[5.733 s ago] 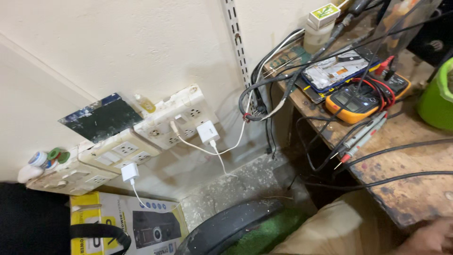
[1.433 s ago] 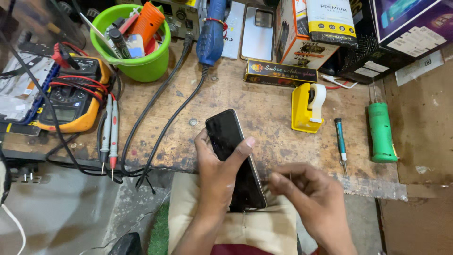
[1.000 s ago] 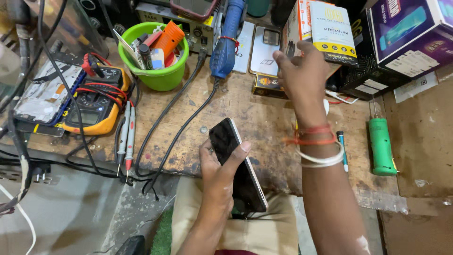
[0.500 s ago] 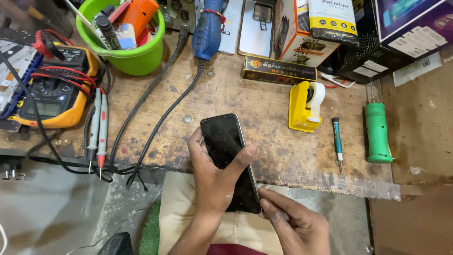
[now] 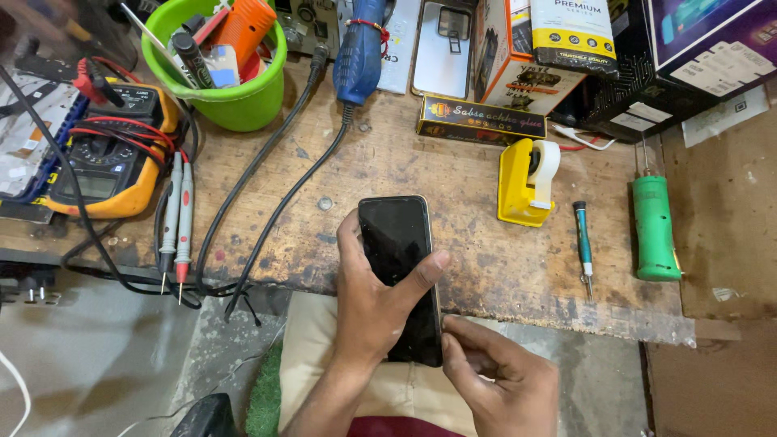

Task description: The person removes the back cover of a smartphone and uses a screwdriver to unscrew and remove internal components. The back cover is placed on the table, and the phone is held and manipulated throughout the process.

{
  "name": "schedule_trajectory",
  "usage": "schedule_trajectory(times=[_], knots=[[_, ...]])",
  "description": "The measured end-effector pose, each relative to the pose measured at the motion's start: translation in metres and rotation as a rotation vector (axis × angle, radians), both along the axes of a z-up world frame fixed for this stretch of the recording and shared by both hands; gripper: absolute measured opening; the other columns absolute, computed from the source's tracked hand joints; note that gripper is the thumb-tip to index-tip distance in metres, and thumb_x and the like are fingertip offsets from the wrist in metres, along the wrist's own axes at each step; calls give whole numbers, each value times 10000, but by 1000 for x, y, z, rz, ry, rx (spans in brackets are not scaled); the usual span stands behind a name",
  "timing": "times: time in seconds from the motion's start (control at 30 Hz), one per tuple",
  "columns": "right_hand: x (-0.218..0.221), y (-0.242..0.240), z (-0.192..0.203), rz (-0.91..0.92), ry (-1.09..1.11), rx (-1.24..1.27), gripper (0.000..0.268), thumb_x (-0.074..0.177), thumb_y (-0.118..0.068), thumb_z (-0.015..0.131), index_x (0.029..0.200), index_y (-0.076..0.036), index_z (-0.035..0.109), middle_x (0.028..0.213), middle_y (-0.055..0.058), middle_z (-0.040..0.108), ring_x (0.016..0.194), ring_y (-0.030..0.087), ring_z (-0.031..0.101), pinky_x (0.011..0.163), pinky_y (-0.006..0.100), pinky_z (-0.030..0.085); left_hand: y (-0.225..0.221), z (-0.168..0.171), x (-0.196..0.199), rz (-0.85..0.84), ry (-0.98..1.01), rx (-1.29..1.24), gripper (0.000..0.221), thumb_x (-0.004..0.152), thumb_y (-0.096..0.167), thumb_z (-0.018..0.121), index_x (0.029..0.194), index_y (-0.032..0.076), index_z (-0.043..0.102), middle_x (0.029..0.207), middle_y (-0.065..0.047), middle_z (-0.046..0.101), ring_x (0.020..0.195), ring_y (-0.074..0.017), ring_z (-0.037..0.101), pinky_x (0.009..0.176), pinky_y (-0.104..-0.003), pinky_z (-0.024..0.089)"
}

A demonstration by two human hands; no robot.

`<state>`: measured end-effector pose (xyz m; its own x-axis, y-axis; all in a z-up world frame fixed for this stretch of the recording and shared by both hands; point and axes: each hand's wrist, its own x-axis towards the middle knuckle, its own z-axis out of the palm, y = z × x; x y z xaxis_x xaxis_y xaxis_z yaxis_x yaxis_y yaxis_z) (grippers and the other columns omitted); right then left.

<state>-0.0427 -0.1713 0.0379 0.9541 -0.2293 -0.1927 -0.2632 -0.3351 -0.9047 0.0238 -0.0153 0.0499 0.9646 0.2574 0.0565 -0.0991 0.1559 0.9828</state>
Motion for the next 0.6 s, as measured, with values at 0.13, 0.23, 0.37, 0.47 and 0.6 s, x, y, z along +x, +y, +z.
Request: schedule_trajectory(times=[0.13, 0.23, 0.37, 0.47, 0.6], knots=[[4, 6, 8, -6, 25, 40, 487, 745, 7, 783, 1230, -6, 734, 916, 138, 846, 786, 161, 804, 700, 293, 651, 3, 9, -2, -64, 45, 14, 930, 762, 462, 840, 1422, -29, 406, 1074, -107, 688, 959, -164, 705, 830, -305, 606], [10, 11, 16, 10, -8, 75, 649, 721, 18, 782, 1353, -40, 649, 979, 163, 834, 815, 175, 807, 687, 310, 657, 3, 11, -4, -61, 43, 135, 986, 745, 475, 840, 1455, -52, 402, 1082, -123, 731, 964, -170, 723, 853, -296, 600], [15, 13, 26, 86, -167, 149, 830, 704, 35, 765, 1475, -60, 473, 1138, 173, 759, 848, 190, 798, 682, 309, 658, 2, 4, -10, -93, 36, 168, 1007, 775, 488, 796, 1509, -62, 380, 1108, -162, 738, 999, -217, 735, 879, -345, 596], [20, 7, 31, -7, -303, 51, 736, 790, 69, 738, 1466, -23, 462, 1208, 218, 729, 903, 196, 804, 709, 318, 687, -3, 0, -28, -157, -79, 258, 929, 886, 480, 764, 1547, -65, 404, 1244, -184, 716, 1158, -261, 729, 1005, -382, 558], [23, -7, 29, 30, -319, 236, 504, 839, 110, 669, 1334, 63, 591, 1089, 227, 773, 754, 199, 757, 644, 314, 635, -5, 0, -47, -200, -19, 344, 1007, 736, 434, 840, 1523, -19, 405, 1220, -183, 710, 1125, -290, 743, 949, -392, 574]])
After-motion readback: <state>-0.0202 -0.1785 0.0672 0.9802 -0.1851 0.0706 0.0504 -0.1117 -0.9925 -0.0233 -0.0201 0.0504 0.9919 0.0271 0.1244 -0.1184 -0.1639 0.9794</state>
